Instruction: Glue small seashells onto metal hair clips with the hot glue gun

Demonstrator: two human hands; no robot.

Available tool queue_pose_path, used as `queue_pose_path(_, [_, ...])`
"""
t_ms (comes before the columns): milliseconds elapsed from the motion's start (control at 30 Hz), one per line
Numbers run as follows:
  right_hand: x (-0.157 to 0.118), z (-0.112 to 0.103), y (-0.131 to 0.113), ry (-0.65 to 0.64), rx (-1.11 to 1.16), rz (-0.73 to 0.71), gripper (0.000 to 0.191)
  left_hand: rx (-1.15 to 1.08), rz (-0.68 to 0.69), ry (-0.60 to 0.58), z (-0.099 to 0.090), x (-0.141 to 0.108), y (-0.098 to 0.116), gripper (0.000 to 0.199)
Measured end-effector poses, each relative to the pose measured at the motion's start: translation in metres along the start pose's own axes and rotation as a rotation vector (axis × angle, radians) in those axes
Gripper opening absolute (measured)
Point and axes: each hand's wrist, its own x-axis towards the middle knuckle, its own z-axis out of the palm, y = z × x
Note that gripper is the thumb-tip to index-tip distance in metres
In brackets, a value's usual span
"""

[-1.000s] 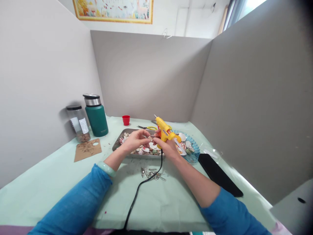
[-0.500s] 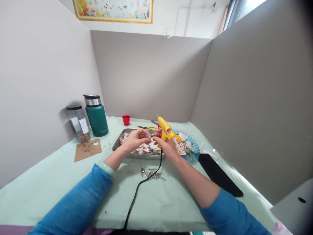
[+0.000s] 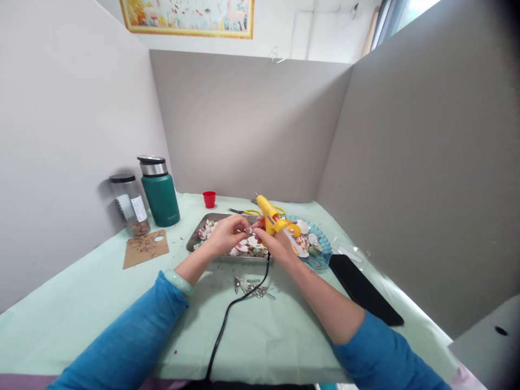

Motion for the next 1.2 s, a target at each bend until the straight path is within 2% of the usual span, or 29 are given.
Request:
queue_pose_path(167, [-0.001,0.0,-0.001,-0.008,0.01,-0.019,0.033,-0.219,-0.213,-0.087,0.0,-0.001,0.004,0.023])
queue_pose_path(367, [0.001,-0.002,0.004,-0.009,-0.009,-0.066,0.034,-0.346,-0.32,-0.155,-0.002,0.0,0.008,0.033])
queue_pose_path(567, [0.001,-0.003,0.008,-0.006,0.016,-0.06,0.035,-0.413,-0.354,-0.2,-0.005,-0.002,0.015,0.035])
queue_pose_path(767, [0.002,-0.002,0.006,0.041,0.03,-0.037,0.035,-0.423,-0.345,-0.183,-0.009,-0.003,0.023,0.031])
queue_pose_path(933, [0.002,0.0,0.001,0.108,0.076,0.01,0.036,-0.475,-0.326,-0.207,-0.01,-0.003,0.019,0.035])
queue_pose_path(1200, [0.002,0.001,-0.001,0.124,0.065,0.025,0.038,-0.487,-0.35,-0.205,-0.007,-0.004,0.019,0.036])
